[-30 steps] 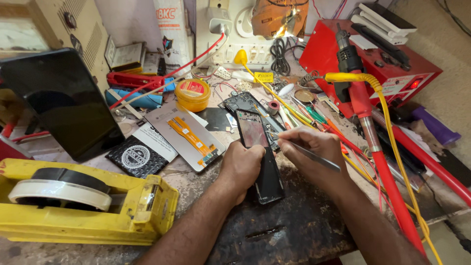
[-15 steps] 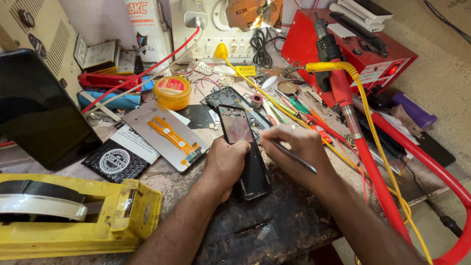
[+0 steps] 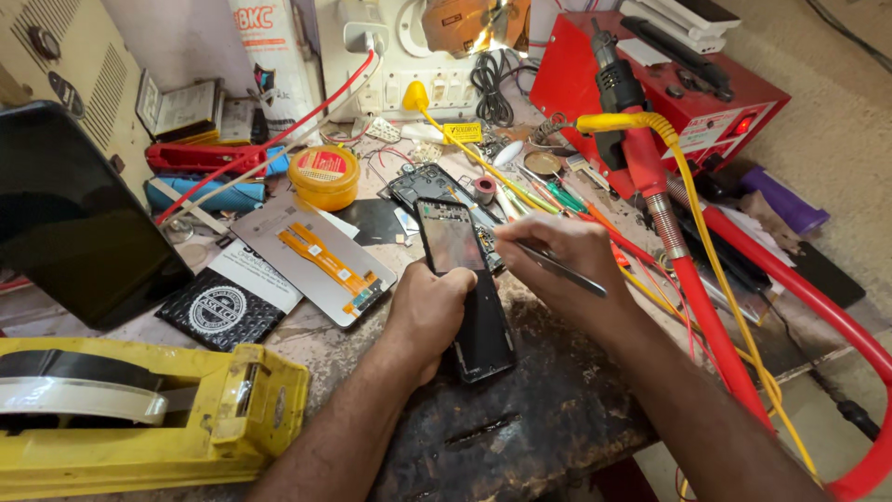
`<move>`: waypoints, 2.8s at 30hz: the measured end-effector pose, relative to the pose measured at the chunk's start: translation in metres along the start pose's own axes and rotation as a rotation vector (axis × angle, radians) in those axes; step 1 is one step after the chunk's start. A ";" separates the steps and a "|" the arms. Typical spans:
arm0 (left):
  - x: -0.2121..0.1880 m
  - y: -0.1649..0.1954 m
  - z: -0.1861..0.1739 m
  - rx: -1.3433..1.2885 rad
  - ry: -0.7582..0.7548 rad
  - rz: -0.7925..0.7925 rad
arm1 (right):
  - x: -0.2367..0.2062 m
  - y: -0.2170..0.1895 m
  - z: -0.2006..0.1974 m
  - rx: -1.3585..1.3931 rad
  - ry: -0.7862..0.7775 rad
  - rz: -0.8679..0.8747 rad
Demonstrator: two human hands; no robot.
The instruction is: The person uses a metal spudger to scrape adhesive residue from the back of a smartphone screen assembly. They then apply a thin line of adhesive from a tube along the screen's perimeter.
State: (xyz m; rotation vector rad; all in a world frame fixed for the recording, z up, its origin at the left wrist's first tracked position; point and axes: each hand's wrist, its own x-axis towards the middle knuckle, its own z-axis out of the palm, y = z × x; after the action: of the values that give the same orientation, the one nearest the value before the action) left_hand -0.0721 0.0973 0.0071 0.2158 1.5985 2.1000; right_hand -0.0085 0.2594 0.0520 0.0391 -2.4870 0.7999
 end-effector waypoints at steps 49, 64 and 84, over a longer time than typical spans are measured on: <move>-0.003 0.005 0.001 0.099 0.059 -0.039 | -0.046 -0.012 -0.016 0.039 -0.040 -0.007; 0.001 0.003 0.002 0.090 0.070 -0.023 | -0.041 -0.009 -0.014 0.033 -0.046 0.066; 0.000 -0.002 0.000 0.071 0.068 -0.017 | -0.011 -0.018 0.021 0.090 0.072 0.201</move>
State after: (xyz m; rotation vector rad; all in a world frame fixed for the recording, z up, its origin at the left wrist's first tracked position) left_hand -0.0717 0.0979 0.0053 0.1558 1.7108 2.0597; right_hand -0.0055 0.2310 0.0416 -0.2070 -2.4117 0.9784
